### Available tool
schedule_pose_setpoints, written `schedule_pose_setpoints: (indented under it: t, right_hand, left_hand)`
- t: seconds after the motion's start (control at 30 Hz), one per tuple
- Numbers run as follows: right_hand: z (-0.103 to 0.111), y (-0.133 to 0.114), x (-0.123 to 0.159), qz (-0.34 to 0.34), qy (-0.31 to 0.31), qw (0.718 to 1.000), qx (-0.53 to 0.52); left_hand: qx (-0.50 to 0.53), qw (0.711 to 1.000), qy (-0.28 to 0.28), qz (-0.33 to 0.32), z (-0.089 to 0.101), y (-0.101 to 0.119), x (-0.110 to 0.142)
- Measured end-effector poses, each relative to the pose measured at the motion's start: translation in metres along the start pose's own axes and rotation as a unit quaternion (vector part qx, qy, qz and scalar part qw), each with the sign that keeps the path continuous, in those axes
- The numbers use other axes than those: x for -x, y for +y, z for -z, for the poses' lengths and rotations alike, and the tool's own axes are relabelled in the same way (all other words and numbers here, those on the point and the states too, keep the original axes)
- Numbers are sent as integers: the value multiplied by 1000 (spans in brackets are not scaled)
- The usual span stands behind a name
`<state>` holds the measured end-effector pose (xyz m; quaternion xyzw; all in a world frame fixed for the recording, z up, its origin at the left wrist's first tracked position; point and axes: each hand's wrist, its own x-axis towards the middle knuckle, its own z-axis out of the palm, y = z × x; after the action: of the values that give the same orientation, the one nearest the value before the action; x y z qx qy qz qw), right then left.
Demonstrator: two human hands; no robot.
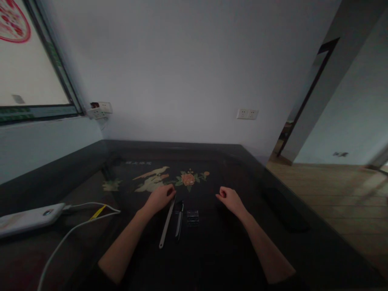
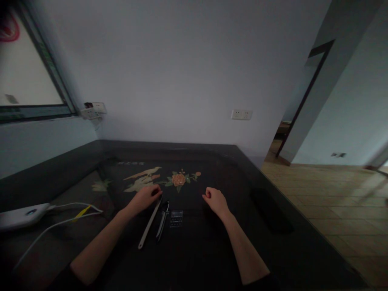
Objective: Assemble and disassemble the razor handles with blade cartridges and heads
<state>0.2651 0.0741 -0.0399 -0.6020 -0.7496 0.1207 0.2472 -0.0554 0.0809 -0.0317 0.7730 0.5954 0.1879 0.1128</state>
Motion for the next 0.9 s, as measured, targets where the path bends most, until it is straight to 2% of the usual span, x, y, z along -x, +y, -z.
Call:
schedule_pose_setpoints:
  t: [0.4, 0.7, 0.9]
  right_hand:
    - [-3, -27, 10, 29, -14, 999, -25]
    - [-8, -41, 18, 53, -36, 997, -39]
    - [-20, -57, 24, 103, -59, 990, -76]
  left_hand:
    - [-40, 992, -71, 95, 10, 4, 13]
    - [-69, 986, -103, 111, 10, 18, 22]
    - [-89, 982, -112, 124, 11, 28, 24]
